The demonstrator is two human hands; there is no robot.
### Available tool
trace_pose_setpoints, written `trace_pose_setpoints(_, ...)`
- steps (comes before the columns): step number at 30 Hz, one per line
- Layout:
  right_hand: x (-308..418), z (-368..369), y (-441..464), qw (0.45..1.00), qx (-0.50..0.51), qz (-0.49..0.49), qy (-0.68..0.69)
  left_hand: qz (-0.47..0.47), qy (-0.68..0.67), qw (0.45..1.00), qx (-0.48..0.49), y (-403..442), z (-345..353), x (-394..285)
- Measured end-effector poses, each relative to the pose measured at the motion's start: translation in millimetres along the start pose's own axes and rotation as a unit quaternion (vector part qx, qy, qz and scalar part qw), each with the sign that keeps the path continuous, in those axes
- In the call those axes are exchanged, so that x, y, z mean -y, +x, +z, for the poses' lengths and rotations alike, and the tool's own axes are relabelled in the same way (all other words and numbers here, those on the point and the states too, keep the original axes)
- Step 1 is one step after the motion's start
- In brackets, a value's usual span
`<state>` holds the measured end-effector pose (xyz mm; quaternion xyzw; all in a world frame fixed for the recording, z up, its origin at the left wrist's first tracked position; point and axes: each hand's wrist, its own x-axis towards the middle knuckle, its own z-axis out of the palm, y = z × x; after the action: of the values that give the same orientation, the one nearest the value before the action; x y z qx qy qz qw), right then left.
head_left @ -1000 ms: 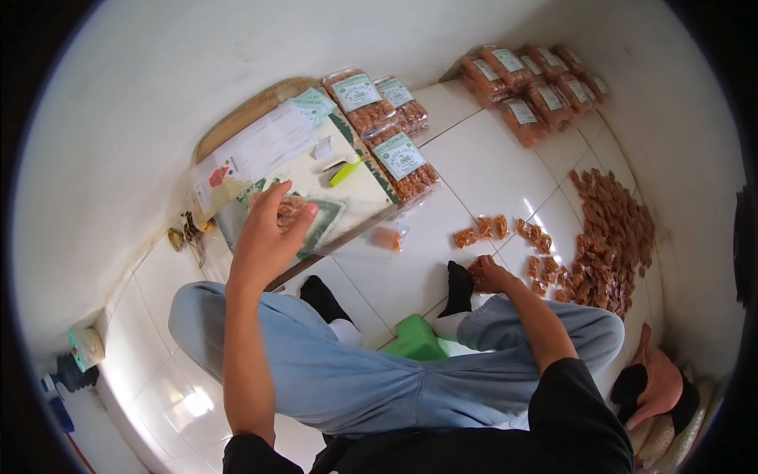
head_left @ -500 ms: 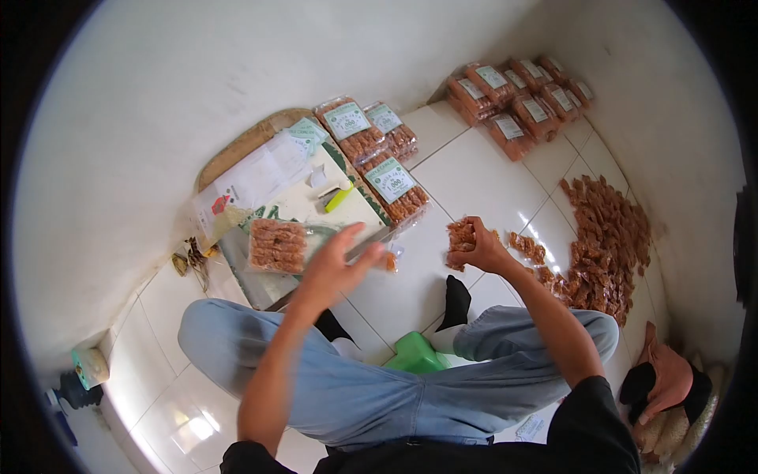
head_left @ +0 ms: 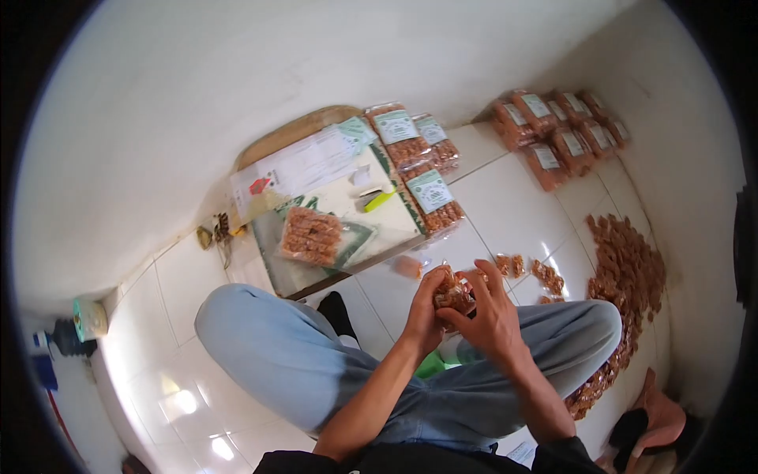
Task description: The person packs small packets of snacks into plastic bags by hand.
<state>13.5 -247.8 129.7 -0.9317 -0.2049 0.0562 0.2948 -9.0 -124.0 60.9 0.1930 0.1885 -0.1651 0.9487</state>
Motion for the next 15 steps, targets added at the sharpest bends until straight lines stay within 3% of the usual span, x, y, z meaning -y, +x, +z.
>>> trace_pose_setpoints(3, -3.7, 24.1, -8.6, 0.991, -0.058, -0.098, -0.076, 0.050, -0.050, 0.986, -0.152, 6.1, -2.3, 8.2)
trace_pose_setpoints(6, -8.1, 41.7, -8.3, 0.990, -0.074, -0.111, -0.055, 0.047, -0.060, 0.990, -0.119, 8.8, -29.0, 12.7)
trace_pose_setpoints(9, -11.5, 42.9, -0.8, 0.994, -0.008, -0.040, 0.098, 0.039, -0.017, 0.993, -0.107, 4.5, -36.0, 7.1)
trace_pose_setpoints(12, -8.7, 45.4, 5.1, 0.993, 0.000, -0.017, 0.115, 0.003, 0.029, 0.997, -0.071, 0.9, -36.9, -0.3)
trace_pose_setpoints(15, -8.0, 48.2, 12.2, 0.992, -0.009, -0.026, 0.121, 0.004, 0.115, 0.987, -0.109, 1.3, -35.3, -0.9)
